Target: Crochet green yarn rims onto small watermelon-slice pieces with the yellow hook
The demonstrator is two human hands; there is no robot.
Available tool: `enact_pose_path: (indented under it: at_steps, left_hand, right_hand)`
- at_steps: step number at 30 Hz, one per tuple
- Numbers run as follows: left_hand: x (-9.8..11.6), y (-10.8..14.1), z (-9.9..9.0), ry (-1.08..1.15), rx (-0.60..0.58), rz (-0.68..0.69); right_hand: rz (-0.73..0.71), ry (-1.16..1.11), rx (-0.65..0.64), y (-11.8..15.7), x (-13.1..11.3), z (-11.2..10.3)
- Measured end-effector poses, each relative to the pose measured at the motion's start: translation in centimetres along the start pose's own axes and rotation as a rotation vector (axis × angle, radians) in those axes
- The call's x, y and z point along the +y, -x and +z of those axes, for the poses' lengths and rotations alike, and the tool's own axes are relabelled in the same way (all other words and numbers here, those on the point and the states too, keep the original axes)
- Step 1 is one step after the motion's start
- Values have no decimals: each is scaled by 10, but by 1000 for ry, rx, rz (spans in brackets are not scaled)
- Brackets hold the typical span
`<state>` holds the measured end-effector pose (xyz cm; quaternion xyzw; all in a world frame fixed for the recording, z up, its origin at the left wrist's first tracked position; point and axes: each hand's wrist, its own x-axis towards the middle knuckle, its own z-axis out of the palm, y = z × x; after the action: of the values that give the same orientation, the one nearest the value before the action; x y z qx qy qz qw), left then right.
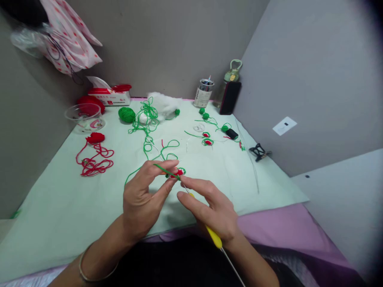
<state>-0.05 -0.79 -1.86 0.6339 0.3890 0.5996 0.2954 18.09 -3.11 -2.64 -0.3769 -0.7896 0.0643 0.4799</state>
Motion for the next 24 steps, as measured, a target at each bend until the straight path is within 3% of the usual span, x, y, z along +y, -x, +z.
enact_pose_path:
  at_steps: [3, 8, 10, 15, 24]
  left_hand:
    - [3, -1, 0, 116, -15, -128]
    - [7, -9, 2, 326, -75, -363]
    - [7, -10, 4, 358, -42, -417]
    - [6, -7, 6, 400, -21, -477]
    - [11, -10, 0, 463, -159, -548]
  right_hand:
    - [-150, -36, 24, -2, 3, -3]
    - [-127, -91, 40, -6, 0, -5]
    - [-146, -19, 67, -7, -2, -1]
    - [-354, 251, 55, -7, -2, 3]
    - [-177, -95, 66, -7, 2, -6]
